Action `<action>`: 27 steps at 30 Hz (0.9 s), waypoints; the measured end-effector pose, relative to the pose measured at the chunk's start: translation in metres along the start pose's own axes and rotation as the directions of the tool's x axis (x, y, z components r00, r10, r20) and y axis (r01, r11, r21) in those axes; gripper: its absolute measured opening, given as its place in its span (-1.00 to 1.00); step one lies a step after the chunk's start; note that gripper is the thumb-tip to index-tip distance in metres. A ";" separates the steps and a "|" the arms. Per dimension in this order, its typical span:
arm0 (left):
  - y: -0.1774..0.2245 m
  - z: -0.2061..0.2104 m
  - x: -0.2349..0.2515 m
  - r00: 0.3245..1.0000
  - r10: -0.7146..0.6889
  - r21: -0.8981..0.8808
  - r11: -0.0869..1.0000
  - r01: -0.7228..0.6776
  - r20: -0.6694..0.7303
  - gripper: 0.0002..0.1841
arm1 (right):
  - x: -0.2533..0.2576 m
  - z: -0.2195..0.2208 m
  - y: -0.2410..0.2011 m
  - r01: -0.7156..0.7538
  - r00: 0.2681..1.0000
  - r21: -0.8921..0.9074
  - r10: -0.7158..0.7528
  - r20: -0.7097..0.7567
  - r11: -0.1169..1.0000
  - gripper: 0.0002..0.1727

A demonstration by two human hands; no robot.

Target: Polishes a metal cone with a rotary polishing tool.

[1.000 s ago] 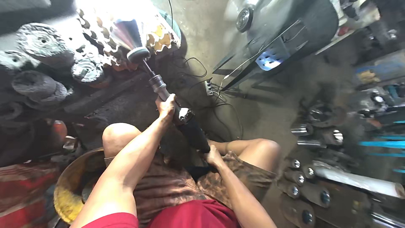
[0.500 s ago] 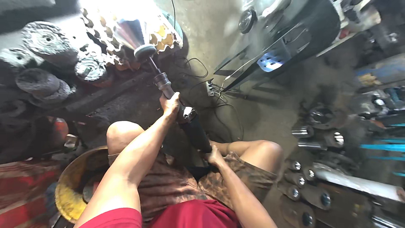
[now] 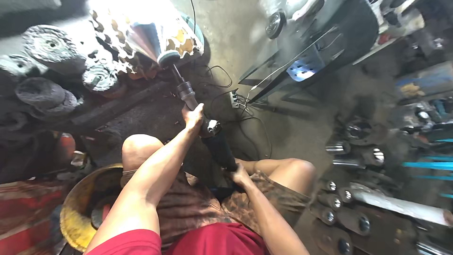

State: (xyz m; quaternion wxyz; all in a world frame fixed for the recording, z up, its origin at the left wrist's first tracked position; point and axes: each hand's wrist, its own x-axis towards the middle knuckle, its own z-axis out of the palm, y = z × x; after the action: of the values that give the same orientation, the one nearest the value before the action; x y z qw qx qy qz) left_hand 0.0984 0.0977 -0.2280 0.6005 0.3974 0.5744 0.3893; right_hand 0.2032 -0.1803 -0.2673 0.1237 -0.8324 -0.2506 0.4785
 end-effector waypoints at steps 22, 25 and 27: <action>-0.001 -0.012 -0.006 1.000 0.008 -0.045 0.999 -0.009 -0.018 -0.78 | -0.001 -0.001 -0.004 -0.027 1.000 -0.132 0.026 -0.012 0.991 -0.38; 0.001 -0.004 -0.004 1.000 -0.001 -0.025 1.000 0.001 -0.005 -0.76 | 0.002 0.000 0.004 -0.006 1.000 -0.056 0.004 -0.023 0.998 -0.42; 0.002 0.000 -0.004 1.000 -0.020 -0.021 1.000 0.020 -0.004 -0.73 | 0.003 0.000 0.006 -0.001 1.000 -0.031 0.000 -0.021 1.000 -0.44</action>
State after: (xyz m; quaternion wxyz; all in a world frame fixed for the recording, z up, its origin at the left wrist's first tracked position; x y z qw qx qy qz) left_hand 0.0982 0.0946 -0.2244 0.6072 0.3844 0.5757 0.3900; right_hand 0.2064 -0.1839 -0.2723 0.1133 -0.8392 -0.2565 0.4660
